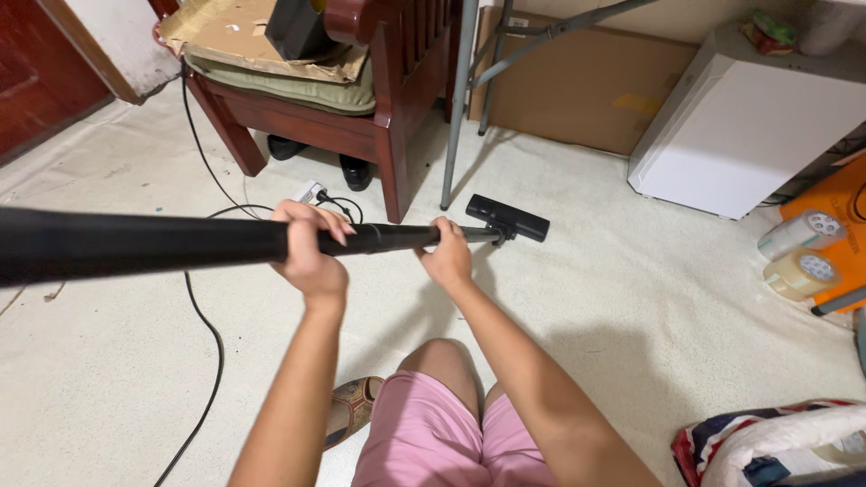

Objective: The person assembles a vacuum cleaner by connecting the extension tubes and floor head, then uses it to vacuum the floor around furniture and objects.

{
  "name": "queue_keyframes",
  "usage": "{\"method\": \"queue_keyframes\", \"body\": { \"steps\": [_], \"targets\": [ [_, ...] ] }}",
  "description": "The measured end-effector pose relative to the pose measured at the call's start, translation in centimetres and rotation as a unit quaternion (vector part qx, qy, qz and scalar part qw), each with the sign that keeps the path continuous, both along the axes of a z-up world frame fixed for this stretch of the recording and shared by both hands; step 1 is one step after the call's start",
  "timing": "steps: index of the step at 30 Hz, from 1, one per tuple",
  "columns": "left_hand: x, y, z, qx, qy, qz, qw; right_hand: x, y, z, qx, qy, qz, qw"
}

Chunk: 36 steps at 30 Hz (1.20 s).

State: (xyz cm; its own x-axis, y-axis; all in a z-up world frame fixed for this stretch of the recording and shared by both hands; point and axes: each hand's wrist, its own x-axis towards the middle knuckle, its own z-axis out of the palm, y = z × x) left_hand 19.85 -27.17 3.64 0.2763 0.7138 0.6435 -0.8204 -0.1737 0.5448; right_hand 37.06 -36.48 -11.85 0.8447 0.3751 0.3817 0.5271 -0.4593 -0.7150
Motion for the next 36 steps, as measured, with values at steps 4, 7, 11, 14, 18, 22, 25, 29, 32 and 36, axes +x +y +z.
{"method": "queue_keyframes", "body": {
  "steps": [4,7,11,14,18,22,25,29,32,36],
  "targets": [
    [-0.2,-1.0,-0.1,0.005,-0.019,0.003,1.000,-0.7,-0.2,0.0,-0.060,0.059,-0.022,0.996],
    [1.0,-0.6,-0.7,-0.038,-0.035,0.009,0.999,-2.0,0.1,0.2,0.033,-0.025,-0.016,0.999],
    [3.8,-1.1,-4.5,-0.042,-0.037,0.036,0.998,-1.9,0.7,0.9,0.066,-0.018,-0.021,0.997],
    [7.1,-1.7,-7.6,-0.063,-0.039,0.003,0.997,-1.5,0.6,1.3,0.085,-0.072,-0.002,0.994],
    [10.7,-1.6,-9.4,-0.068,-0.035,-0.050,0.996,-0.1,0.2,2.5,0.122,-0.112,0.055,0.985],
    [11.1,-1.5,-9.1,-0.042,-0.015,-0.048,0.998,0.7,-0.8,3.8,0.088,-0.106,0.066,0.988],
    [8.9,-2.7,-8.1,-0.034,0.010,-0.049,0.998,0.2,-1.6,5.3,0.013,-0.050,0.091,0.995],
    [5.9,-5.1,-3.6,0.002,0.057,-0.062,0.996,-0.8,-3.5,8.0,0.034,-0.081,0.137,0.987],
    [2.3,-6.1,-0.4,0.020,0.083,-0.056,0.995,-1.6,-3.9,9.1,0.089,-0.144,0.205,0.964],
    [0.0,-7.1,0.8,0.012,0.046,-0.031,0.998,-3.0,-2.8,7.9,0.137,-0.201,0.224,0.944]
  ]
}}
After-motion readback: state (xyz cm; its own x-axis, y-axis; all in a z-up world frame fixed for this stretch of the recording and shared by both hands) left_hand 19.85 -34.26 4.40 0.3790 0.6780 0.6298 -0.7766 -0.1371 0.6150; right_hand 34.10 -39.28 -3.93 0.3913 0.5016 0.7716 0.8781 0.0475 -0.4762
